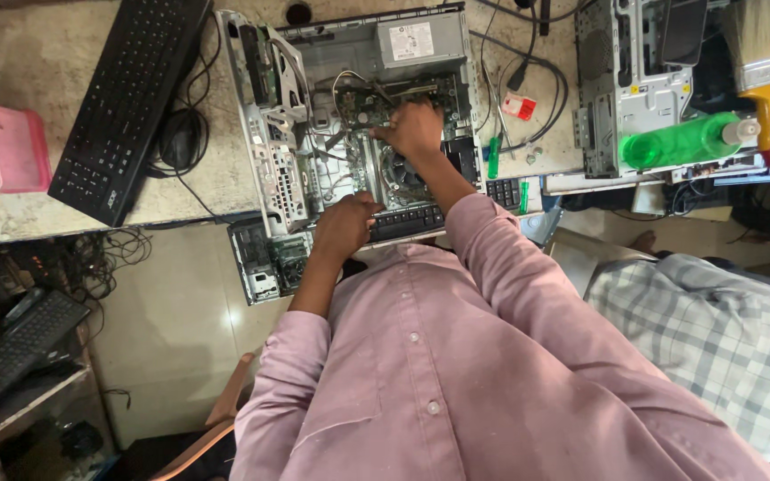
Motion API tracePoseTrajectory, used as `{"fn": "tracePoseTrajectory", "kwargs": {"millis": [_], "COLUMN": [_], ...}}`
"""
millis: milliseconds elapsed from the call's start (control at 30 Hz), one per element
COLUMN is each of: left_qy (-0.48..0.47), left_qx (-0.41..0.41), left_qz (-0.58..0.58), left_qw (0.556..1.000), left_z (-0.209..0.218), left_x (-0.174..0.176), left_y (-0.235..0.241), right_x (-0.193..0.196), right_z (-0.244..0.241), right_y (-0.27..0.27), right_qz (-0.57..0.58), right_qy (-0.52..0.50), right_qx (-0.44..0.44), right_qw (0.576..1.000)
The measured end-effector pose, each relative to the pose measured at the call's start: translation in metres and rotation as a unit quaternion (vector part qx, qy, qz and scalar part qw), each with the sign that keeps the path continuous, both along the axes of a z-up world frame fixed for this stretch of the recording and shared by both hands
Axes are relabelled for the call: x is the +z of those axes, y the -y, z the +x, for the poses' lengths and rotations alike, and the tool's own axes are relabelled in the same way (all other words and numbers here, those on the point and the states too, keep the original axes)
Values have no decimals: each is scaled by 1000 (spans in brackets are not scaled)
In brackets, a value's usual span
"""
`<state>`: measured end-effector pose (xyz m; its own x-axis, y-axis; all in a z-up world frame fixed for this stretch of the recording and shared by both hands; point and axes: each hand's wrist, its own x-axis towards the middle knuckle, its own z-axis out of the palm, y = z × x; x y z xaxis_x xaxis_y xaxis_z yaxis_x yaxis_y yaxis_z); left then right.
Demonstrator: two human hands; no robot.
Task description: The person works inside an open desktop computer case, using their hands to adjust internal components, connect cables, and reposition parts like the power supply and motherboard. They repeatedly handle wires and connectors throughout the process.
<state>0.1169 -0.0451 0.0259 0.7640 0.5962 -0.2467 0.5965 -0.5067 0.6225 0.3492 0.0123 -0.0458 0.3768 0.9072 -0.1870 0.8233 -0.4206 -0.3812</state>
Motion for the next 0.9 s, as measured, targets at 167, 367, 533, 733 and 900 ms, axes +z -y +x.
{"fn": "tracePoseTrajectory", "kwargs": {"millis": [167,367,533,733,900], "left_qy": [-28,-50,-52,-49,-86], "left_qx": [7,15,4,-18,-22], "left_qz": [-35,-43,-30,-8,-4], "left_qw": [999,998,998,999,996], "left_z": [4,4,4,4,6], "left_x": [7,8,4,-3,-8], "left_y": [-6,-6,-7,-9,-7], "right_x": [15,24,17,8,9], "right_z": [-3,-12,-19,-24,-26], "right_y": [-4,-11,-21,-25,-19], "right_qz": [-41,-81,-132,-103,-85], "right_qy": [-12,-15,-29,-32,4], "right_qx": [-2,-51,-80,-106,-76], "right_qw": [999,995,988,988,994]}}
